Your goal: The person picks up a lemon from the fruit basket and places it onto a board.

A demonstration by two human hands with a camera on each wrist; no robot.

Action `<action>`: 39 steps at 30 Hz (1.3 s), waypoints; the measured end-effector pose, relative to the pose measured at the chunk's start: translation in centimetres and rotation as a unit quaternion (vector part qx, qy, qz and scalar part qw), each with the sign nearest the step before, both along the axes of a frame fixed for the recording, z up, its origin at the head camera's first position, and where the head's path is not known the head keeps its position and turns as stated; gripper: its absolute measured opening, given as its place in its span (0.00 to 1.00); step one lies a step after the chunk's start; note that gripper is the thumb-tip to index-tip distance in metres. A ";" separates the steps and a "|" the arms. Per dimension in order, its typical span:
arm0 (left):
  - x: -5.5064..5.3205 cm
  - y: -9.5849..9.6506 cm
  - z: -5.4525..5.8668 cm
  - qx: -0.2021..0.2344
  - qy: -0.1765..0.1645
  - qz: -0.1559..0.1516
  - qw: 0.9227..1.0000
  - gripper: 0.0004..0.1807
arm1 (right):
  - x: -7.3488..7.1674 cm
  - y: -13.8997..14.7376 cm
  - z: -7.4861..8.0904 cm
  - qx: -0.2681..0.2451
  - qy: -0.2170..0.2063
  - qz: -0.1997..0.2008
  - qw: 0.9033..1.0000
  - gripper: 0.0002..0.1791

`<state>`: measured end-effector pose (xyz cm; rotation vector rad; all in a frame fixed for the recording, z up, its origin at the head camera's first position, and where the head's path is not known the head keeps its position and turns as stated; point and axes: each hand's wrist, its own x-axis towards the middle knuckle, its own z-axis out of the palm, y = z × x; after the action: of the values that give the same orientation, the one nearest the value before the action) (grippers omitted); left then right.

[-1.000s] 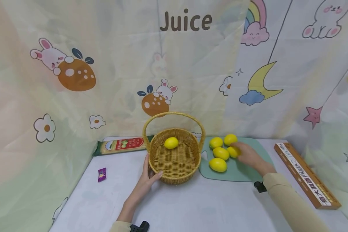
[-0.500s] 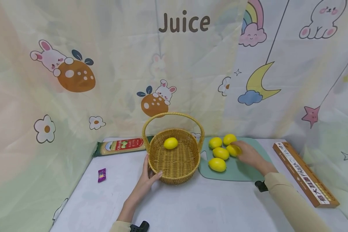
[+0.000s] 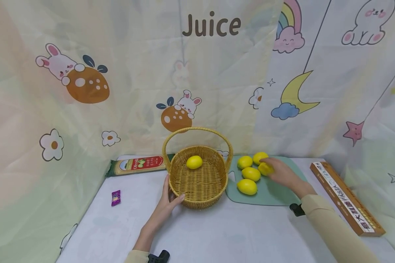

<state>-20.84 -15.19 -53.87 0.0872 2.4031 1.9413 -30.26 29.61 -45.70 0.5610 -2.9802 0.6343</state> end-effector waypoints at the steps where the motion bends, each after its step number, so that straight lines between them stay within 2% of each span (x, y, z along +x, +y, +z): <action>1: 0.0 0.0 0.0 0.000 0.001 -0.001 1.000 0.53 | 0.1 -0.2 0.2 0.002 0.002 0.003 1.000 0.30; 11: 0.0 0.0 0.0 0.005 0.005 -0.003 1.000 0.53 | 1.2 -3.1 2.4 0.027 0.025 0.046 0.998 0.28; 18: -0.1 0.0 0.0 0.001 0.000 0.001 1.000 0.54 | 2.5 -5.3 4.0 0.039 0.006 0.068 0.997 0.30; 27: -0.1 -0.1 -0.2 0.000 0.000 0.001 1.000 0.54 | 3.9 -8.3 4.9 0.051 -0.006 0.124 0.991 0.28; 32: -0.1 -0.1 -0.2 0.003 -0.001 -0.001 1.000 0.54 | 4.8 -10.0 5.5 0.043 -0.015 0.136 0.990 0.30; 39: 0.0 0.0 0.0 0.009 0.002 -0.003 1.000 0.54 | 5.1 -12.3 5.2 0.025 0.012 0.165 0.986 0.28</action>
<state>-20.88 -15.15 -53.91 0.0975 2.3853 1.9626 -25.20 17.27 -40.49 1.0708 -2.9116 0.5637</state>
